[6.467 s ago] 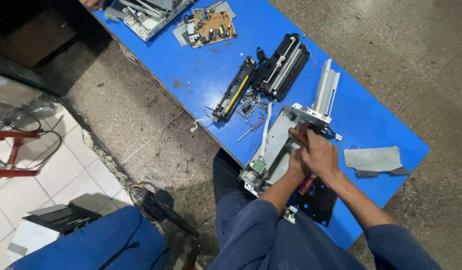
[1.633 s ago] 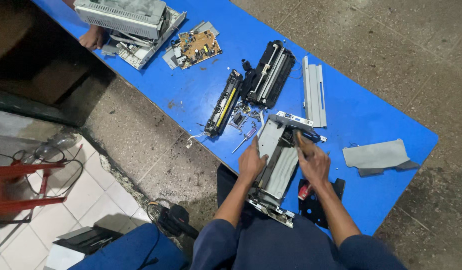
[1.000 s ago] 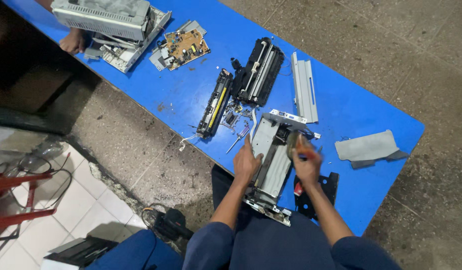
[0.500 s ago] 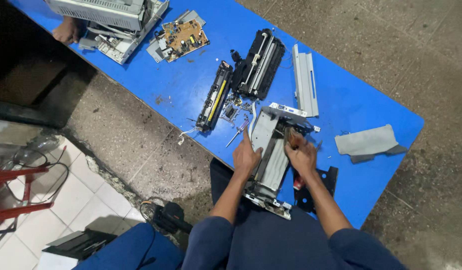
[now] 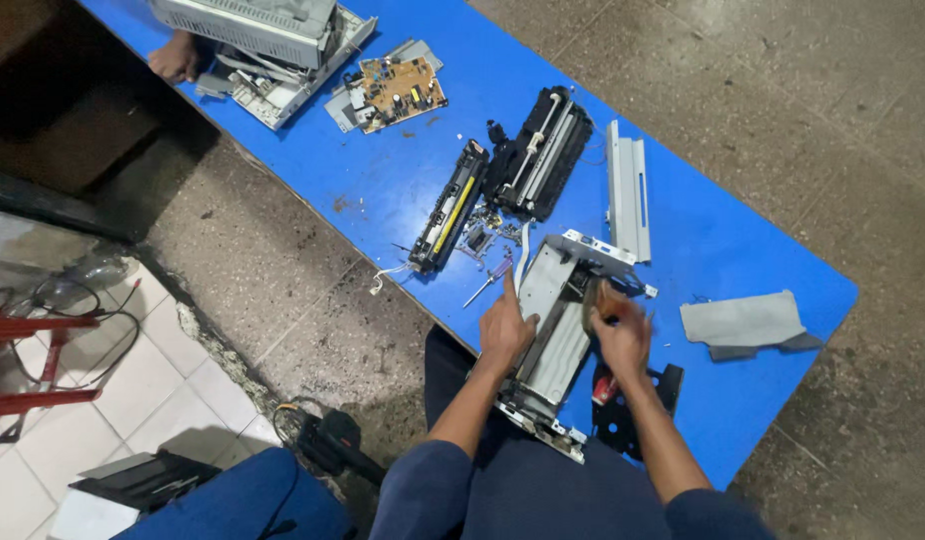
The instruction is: The person uses a screwdriver to remove screws from a white plastic printer housing, then uses a brush to sweep dust and debris from the interior of the housing and from a black drum unit. The person handles the housing and drum unit multiple times, turning them over to access different surfaces.
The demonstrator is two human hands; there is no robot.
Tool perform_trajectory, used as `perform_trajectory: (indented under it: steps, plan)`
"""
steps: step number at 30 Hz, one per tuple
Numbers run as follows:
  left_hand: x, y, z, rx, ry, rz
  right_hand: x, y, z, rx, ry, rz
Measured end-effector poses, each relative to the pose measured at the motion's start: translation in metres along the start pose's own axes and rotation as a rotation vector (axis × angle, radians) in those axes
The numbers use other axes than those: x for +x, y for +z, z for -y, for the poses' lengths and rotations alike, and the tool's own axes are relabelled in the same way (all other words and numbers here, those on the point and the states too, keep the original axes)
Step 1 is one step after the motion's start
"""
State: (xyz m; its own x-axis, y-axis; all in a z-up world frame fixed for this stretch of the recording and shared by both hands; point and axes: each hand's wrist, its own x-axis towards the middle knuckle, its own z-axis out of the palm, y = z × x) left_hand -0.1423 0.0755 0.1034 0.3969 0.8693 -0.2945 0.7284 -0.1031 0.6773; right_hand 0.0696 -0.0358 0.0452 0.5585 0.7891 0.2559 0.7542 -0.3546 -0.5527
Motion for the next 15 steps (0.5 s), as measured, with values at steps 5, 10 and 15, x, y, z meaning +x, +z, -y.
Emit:
perform_trajectory:
  steps: [5,10,15]
  plan:
    - [-0.012,0.004,0.005,-0.001,-0.023,0.033,-0.014,-0.015,0.014,0.100,0.261,0.227]
    - [-0.008,-0.011,-0.001,0.023,-0.040,0.045,-0.001,-0.048,-0.007,0.025,0.291,0.599]
    - [-0.006,-0.012,-0.004,-0.035,-0.121,0.081,-0.031,-0.092,-0.075,0.230,0.136,0.140]
